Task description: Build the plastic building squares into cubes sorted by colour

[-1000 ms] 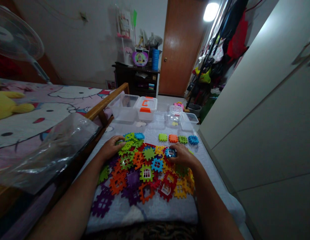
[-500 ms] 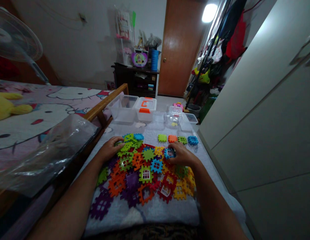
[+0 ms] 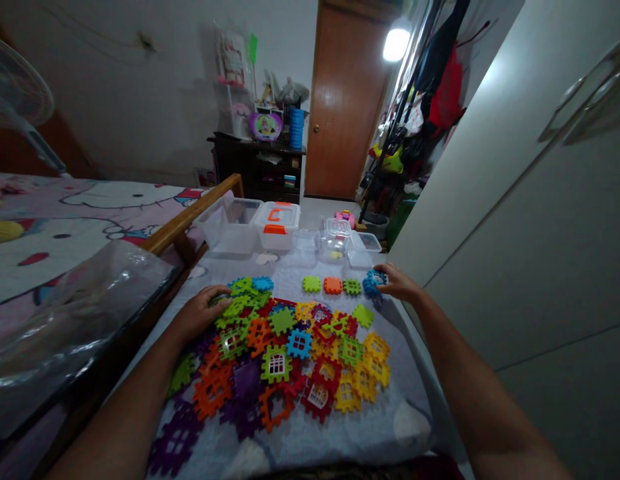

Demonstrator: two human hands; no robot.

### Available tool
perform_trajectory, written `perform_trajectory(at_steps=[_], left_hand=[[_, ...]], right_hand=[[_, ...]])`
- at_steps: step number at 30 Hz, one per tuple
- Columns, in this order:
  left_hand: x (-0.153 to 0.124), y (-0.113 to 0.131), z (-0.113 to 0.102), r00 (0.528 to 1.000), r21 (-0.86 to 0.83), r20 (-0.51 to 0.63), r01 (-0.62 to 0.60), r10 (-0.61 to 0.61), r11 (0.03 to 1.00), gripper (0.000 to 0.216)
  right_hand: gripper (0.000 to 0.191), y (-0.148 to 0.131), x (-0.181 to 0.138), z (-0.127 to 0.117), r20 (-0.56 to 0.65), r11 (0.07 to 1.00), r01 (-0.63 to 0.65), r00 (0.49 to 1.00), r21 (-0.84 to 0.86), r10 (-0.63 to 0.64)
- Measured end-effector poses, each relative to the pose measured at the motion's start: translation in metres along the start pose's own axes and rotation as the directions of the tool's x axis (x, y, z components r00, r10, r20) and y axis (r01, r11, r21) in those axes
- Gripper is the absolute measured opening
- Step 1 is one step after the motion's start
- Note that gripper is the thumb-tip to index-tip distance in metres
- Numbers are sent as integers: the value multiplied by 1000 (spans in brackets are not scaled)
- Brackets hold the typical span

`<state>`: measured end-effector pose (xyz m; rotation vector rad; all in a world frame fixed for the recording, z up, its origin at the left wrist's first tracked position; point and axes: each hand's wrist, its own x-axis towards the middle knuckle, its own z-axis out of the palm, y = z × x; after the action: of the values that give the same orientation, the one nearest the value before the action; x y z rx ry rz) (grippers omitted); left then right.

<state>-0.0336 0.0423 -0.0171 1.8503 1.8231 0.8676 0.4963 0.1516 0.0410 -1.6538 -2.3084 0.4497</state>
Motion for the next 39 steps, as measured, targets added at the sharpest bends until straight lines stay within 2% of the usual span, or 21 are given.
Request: perform_trajectory(at_steps=[7, 11, 16, 22, 27, 31, 39], left_hand=[[0, -2, -1, 1000, 37, -17, -19, 19, 999, 54], [0, -1, -1, 1000, 39, -8, -13, 13, 999, 55], [-1, 1, -1, 1000, 19, -12, 6, -6, 1000, 55], [-1, 2, -1, 1000, -3, 6, 13, -13, 1000, 56], [-1, -1, 0, 1000, -6, 6, 28, -28, 1000, 55], [-2, -1, -1, 1000, 11, 6, 10, -10, 1000, 53], [-1, 0, -2, 1000, 33, 6, -5, 5, 999, 53]], right_hand=[[57, 7, 9, 13, 91, 999, -7, 996, -39, 11], [61, 9, 9, 11, 99, 999, 22, 995, -47, -17], [54, 7, 11, 7, 135, 998, 13, 991, -69, -3], [57, 11, 12, -1, 115, 998, 62, 992, -26, -59], [64, 7, 13, 3, 177, 998, 18, 984, -61, -7], [60, 3, 13, 5, 171, 994, 13, 985, -112, 7], [60, 8, 11, -1, 134, 996, 19, 991, -86, -7]])
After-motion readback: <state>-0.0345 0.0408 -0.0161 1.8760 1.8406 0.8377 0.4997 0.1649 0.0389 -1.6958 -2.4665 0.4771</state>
